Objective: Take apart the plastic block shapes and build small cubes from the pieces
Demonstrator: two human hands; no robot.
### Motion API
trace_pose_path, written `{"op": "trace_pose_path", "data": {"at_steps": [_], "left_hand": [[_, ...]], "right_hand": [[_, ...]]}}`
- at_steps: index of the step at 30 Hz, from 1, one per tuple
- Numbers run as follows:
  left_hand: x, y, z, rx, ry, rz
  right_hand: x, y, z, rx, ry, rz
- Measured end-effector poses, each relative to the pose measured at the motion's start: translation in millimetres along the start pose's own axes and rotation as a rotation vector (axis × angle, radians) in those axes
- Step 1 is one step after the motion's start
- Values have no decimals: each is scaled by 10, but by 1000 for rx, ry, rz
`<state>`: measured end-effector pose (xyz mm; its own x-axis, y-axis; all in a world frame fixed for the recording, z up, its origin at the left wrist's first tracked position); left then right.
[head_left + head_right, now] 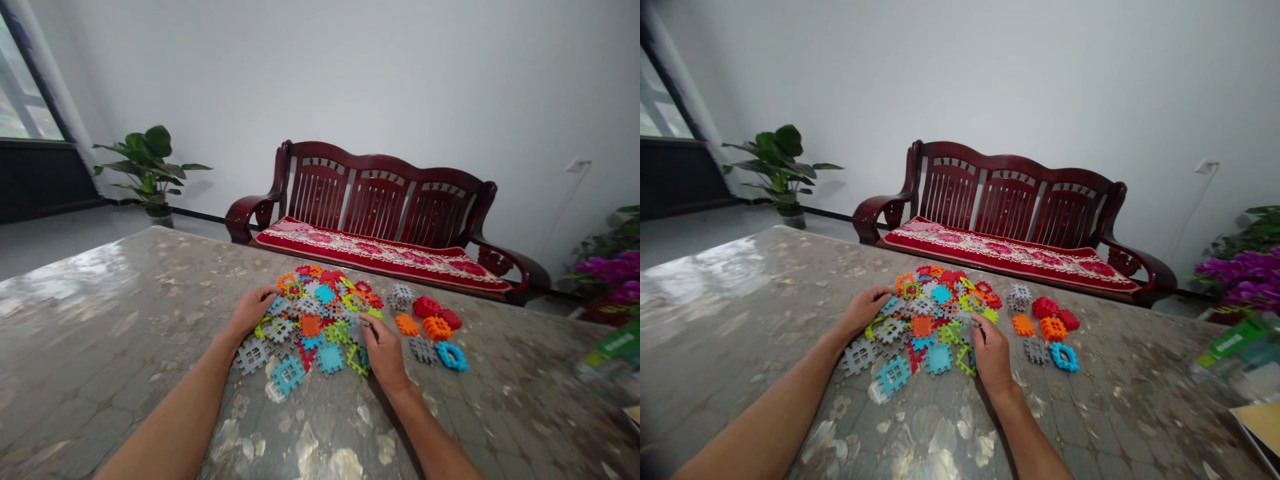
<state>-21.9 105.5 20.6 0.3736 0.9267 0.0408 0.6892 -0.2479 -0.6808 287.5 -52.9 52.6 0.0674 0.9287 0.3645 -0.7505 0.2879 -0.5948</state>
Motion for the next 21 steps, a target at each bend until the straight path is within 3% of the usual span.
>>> {"op": "trace_pose_path", "data": {"at_steps": [6, 9, 15, 21], "left_hand": [[11, 1, 29, -11, -22, 3], [15, 2, 32, -25, -16, 2], [30, 25, 48, -16, -3, 15], [37, 27, 76, -4, -17, 14]], "right_hand": [[66, 205, 78, 126, -86, 141], [72, 89, -17, 133, -75, 91], [-2, -288, -331, -17, 88, -91], [-93, -175, -211, -81, 46, 30]]}}
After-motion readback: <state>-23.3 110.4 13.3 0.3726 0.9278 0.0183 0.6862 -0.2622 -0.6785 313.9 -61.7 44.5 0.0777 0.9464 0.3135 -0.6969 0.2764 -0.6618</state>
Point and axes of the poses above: each hand's wrist, its own x-axis towards the middle knuckle, its own y-axis out of the palm, z = x × y, the point moved 9 cm from there along x, towards the middle knuckle, and after that the axes turned 15 degrees about z, right-handed, at the moved point
